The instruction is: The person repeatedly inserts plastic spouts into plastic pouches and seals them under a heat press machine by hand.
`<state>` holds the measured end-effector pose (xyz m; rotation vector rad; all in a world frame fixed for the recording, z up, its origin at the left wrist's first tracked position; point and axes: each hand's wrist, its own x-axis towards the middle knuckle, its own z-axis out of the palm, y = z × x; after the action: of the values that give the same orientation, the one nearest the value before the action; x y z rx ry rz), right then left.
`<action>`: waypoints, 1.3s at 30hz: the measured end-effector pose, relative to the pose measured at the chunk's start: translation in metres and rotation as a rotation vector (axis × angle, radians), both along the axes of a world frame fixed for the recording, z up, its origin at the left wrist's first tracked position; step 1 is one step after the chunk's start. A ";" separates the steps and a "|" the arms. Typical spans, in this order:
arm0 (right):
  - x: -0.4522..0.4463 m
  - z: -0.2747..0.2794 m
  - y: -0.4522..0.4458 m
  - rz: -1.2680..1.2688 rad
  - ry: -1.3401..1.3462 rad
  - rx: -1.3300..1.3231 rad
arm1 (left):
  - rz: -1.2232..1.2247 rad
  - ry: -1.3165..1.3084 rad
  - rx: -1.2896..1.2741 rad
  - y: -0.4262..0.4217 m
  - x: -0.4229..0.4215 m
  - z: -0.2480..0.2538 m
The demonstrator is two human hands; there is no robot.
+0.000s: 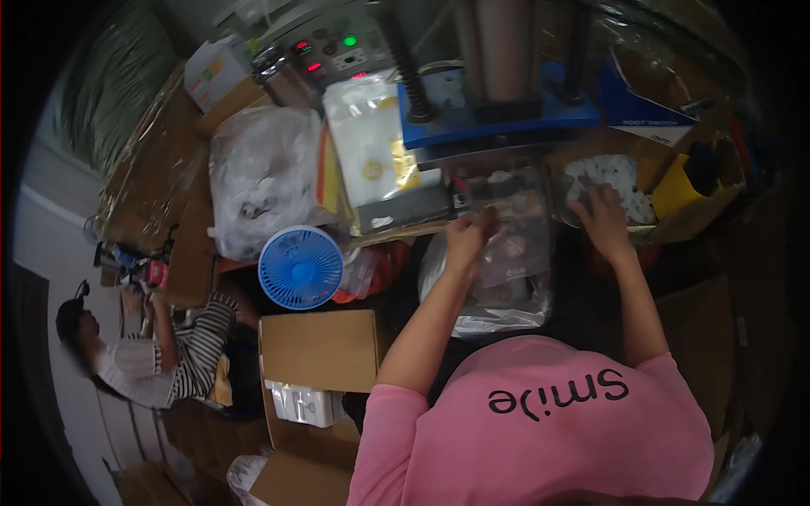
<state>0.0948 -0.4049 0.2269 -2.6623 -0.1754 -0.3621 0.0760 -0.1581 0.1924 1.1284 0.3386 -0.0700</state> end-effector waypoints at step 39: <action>-0.011 0.048 0.054 0.585 0.708 0.396 | -0.072 -0.418 1.000 0.017 -0.073 -0.030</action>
<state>0.0838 -0.3506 0.2744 -2.0650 -0.5611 0.6533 0.0025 -0.1407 0.1620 2.0971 -0.0755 0.3045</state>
